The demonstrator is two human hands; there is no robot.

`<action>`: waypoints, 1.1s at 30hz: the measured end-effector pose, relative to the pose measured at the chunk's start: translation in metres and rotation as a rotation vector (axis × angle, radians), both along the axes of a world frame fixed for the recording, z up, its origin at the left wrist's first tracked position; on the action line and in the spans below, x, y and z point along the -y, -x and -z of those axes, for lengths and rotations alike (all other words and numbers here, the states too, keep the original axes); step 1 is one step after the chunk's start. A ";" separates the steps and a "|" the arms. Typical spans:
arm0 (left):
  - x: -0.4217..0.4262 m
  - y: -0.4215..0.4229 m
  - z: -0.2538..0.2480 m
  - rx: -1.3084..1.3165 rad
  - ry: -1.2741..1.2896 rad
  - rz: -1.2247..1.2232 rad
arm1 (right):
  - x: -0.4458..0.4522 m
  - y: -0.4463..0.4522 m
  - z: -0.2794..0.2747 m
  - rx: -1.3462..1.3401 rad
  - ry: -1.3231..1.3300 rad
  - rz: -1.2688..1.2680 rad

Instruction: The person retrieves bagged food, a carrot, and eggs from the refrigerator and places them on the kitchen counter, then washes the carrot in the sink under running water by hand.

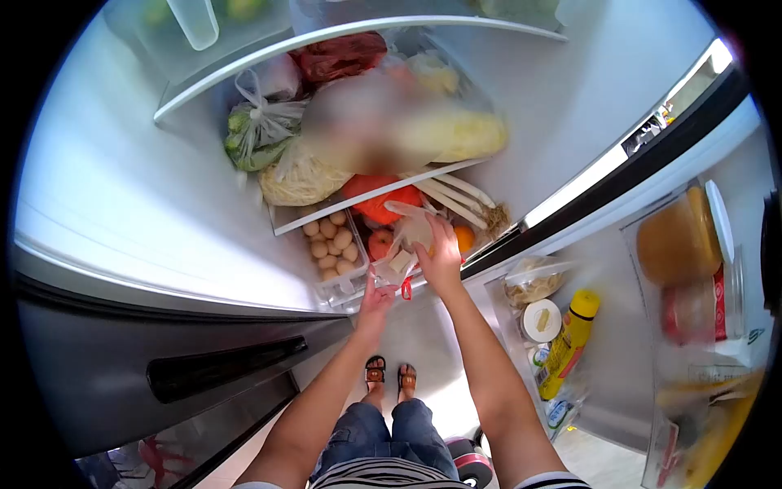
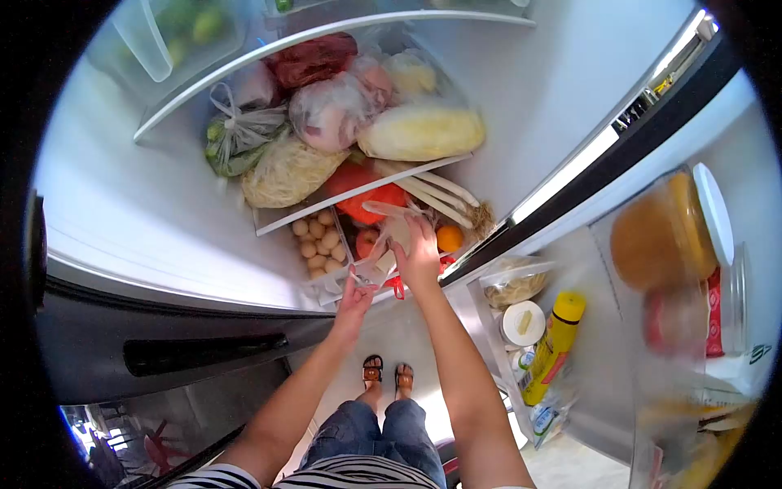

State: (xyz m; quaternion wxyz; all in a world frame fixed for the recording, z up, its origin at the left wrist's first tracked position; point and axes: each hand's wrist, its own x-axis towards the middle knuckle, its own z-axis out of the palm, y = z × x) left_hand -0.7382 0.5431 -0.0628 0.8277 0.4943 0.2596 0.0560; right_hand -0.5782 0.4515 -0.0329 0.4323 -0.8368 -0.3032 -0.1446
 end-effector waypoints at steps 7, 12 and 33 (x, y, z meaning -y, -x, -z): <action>0.002 -0.003 0.000 0.130 0.036 0.070 | -0.027 -0.053 -0.002 -0.124 0.179 -0.127; -0.001 0.000 -0.002 0.191 0.036 0.045 | -0.011 -0.072 0.022 -0.702 -0.346 -0.082; -0.019 -0.016 -0.021 0.100 0.002 0.096 | -0.004 -0.062 -0.049 -1.047 -0.601 -0.329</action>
